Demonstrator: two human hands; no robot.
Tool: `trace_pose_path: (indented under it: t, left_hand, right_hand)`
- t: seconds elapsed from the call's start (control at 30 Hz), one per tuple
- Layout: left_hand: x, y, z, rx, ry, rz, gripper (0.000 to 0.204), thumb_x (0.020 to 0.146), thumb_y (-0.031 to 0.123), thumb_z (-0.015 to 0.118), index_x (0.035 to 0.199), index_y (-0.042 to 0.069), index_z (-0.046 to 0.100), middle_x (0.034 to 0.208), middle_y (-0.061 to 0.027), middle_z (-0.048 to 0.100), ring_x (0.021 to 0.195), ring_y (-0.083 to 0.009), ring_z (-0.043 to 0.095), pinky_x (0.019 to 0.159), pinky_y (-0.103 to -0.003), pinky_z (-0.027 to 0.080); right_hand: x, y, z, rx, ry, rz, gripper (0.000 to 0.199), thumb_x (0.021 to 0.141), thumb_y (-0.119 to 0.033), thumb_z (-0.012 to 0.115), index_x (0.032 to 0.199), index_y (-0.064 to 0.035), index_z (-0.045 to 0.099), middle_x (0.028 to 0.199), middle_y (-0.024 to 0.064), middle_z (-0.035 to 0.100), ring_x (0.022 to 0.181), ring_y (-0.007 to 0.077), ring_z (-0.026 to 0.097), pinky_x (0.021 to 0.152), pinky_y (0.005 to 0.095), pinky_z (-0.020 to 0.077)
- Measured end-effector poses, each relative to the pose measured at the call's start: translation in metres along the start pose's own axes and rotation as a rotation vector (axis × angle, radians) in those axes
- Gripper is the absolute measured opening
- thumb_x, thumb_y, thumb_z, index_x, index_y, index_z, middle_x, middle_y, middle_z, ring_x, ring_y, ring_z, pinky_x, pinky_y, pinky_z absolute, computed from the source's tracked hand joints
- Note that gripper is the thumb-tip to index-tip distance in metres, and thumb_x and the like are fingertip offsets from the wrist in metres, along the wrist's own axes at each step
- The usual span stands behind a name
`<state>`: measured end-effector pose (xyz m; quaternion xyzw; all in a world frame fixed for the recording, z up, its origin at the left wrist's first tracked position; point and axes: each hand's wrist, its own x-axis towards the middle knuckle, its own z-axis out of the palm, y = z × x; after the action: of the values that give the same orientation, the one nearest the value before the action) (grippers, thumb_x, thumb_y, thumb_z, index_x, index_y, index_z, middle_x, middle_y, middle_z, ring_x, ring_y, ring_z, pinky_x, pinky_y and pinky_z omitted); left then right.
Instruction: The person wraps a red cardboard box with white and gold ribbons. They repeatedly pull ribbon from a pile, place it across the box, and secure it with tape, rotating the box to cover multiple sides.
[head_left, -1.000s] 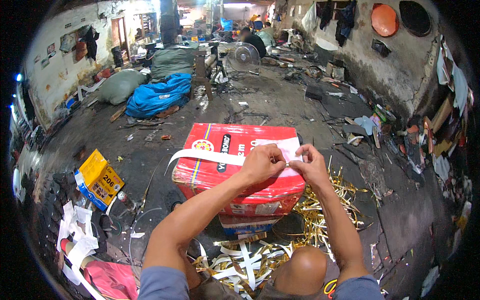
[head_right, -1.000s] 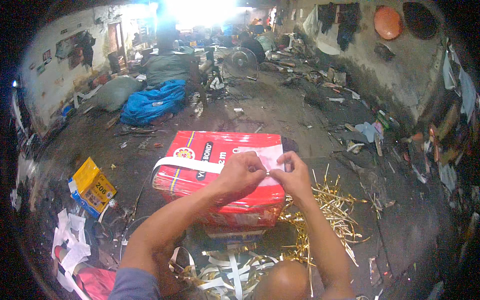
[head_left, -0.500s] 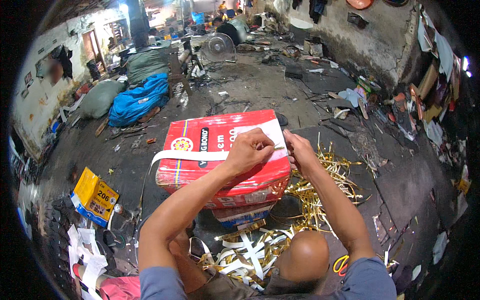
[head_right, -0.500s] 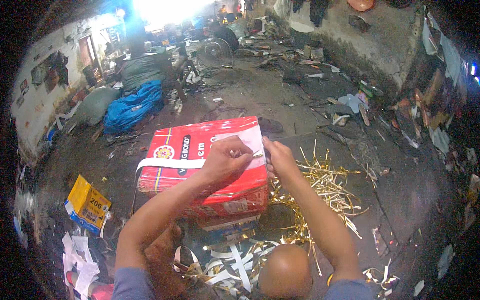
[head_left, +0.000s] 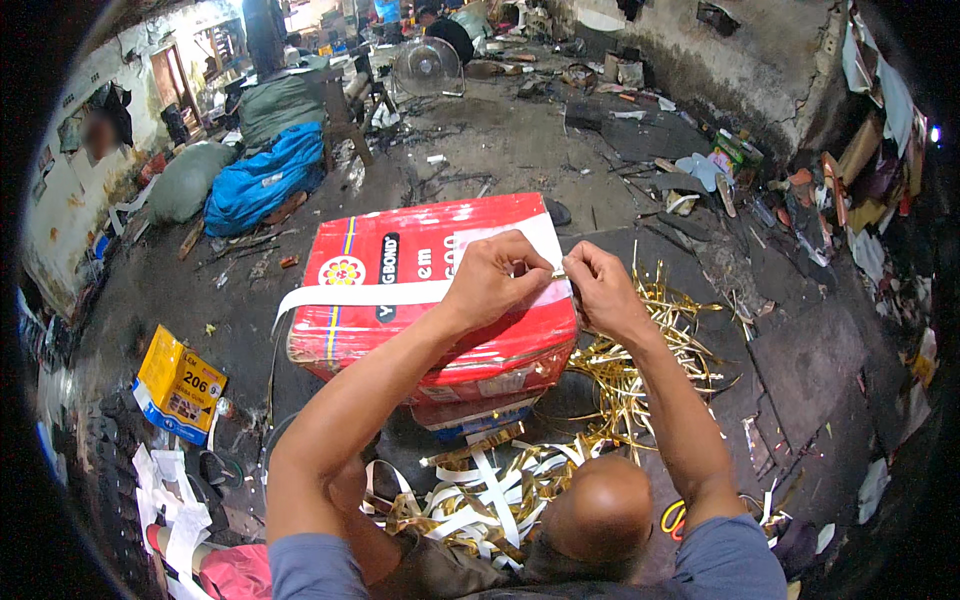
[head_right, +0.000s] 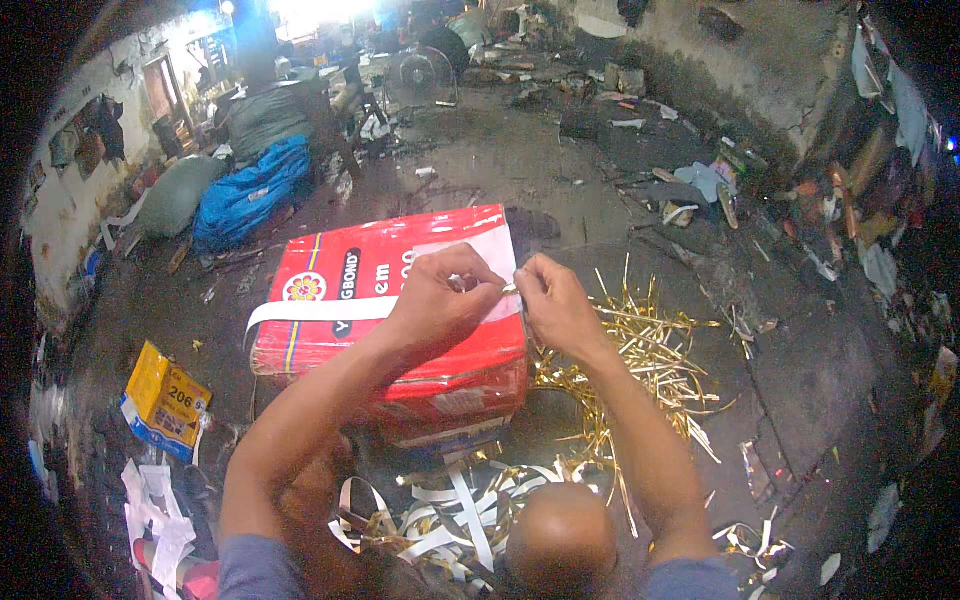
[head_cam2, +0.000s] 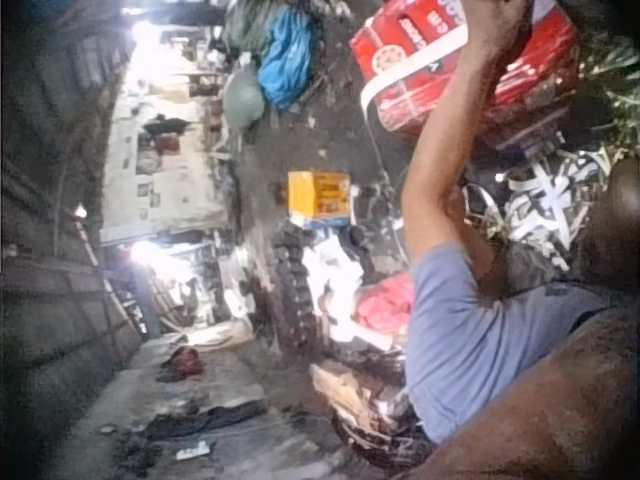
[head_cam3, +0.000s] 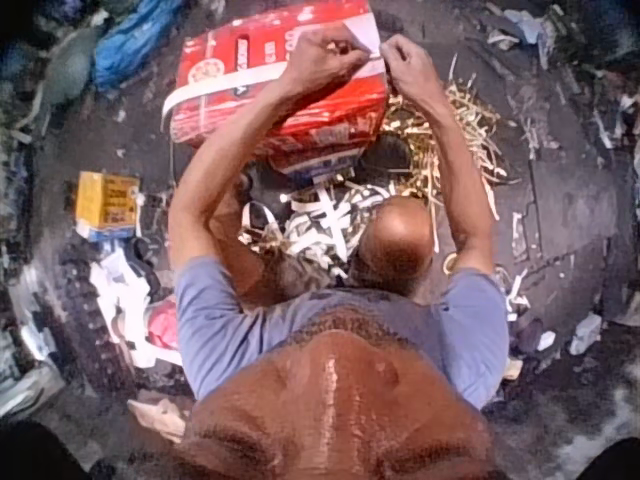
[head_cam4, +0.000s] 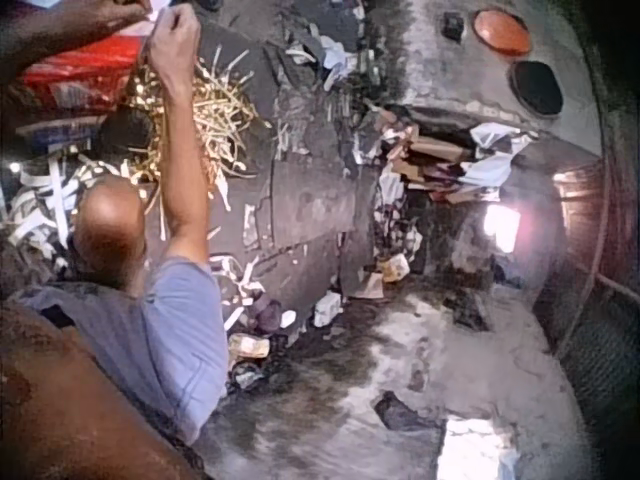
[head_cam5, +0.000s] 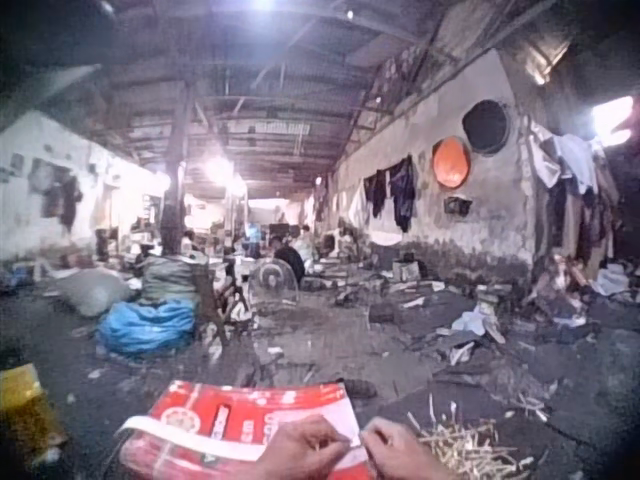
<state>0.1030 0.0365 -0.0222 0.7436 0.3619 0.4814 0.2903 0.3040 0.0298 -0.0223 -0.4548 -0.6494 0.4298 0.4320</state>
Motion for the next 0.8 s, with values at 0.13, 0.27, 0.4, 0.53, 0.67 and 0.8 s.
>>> trace_pose_path:
  t: [0.13,0.27,0.4,0.53,0.67,0.8]
  left_hand:
    - [0.002,0.0,0.007,0.003,0.01,0.02,0.01,0.087,0.01,0.075,0.085,0.0,0.076,0.082,-0.0075,0.071,0.073,-0.0124,0.063,0.065,-0.03,0.048]
    - [0.008,0.003,0.008,0.008,-0.009,0.018,0.01,0.087,0.01,0.075,0.086,0.0,0.077,0.083,-0.0078,0.071,0.074,-0.0124,0.064,0.065,-0.03,0.049]
    - [0.012,-0.002,0.009,0.078,0.033,0.102,0.012,0.085,0.011,0.078,0.083,-0.001,0.076,0.077,-0.0099,0.07,0.067,-0.0169,0.067,0.062,-0.032,0.052]
    - [0.014,0.002,0.007,0.054,0.023,0.107,0.011,0.085,0.009,0.076,0.082,-0.001,0.076,0.076,-0.01,0.07,0.067,-0.017,0.069,0.062,-0.031,0.053]
    - [0.012,0.007,0.011,0.041,0.013,0.032,0.008,0.085,0.008,0.075,0.084,0.0,0.076,0.081,-0.0087,0.07,0.074,-0.0132,0.066,0.066,-0.03,0.053]
    - [0.009,-0.004,0.01,0.036,0.036,0.059,0.008,0.084,0.007,0.078,0.087,0.0,0.078,0.081,-0.0082,0.071,0.068,-0.0135,0.067,0.063,-0.028,0.052]
  right_hand:
    - [-0.011,0.029,0.01,0.521,-0.014,0.117,0.022,0.11,-0.028,0.056,0.094,-0.0125,0.054,0.066,-0.0089,0.044,0.046,-0.0006,0.035,0.039,0.0195,0.0288]
    - [-0.012,0.039,0.011,0.77,-0.004,0.171,0.02,0.11,-0.027,0.056,0.097,-0.0122,0.057,0.069,-0.008,0.047,0.046,0.0002,0.036,0.038,0.0194,0.0301]
    - [-0.007,0.037,0.0,0.866,-0.112,0.309,0.032,0.11,-0.043,0.053,0.101,-0.0119,0.058,0.075,-0.0046,0.054,0.049,0.0056,0.044,0.039,0.0211,0.0331]
    - [0.01,-0.004,-0.018,0.453,-0.03,0.334,0.064,0.102,-0.073,0.041,0.096,-0.0122,0.061,0.075,0.0005,0.059,0.054,0.0123,0.054,0.043,0.0272,0.0374]
    - [0.058,-0.006,-0.012,-0.51,0.162,0.059,0.056,0.105,-0.055,0.049,0.094,-0.0026,0.067,0.081,0.0174,0.068,0.075,0.0316,0.067,0.063,0.0445,0.0508]
    - [0.063,0.012,0.003,-0.648,0.233,0.014,0.045,0.102,-0.036,0.055,0.096,0.005,0.071,0.095,0.0294,0.071,0.097,0.047,0.07,0.084,0.0534,0.0535]
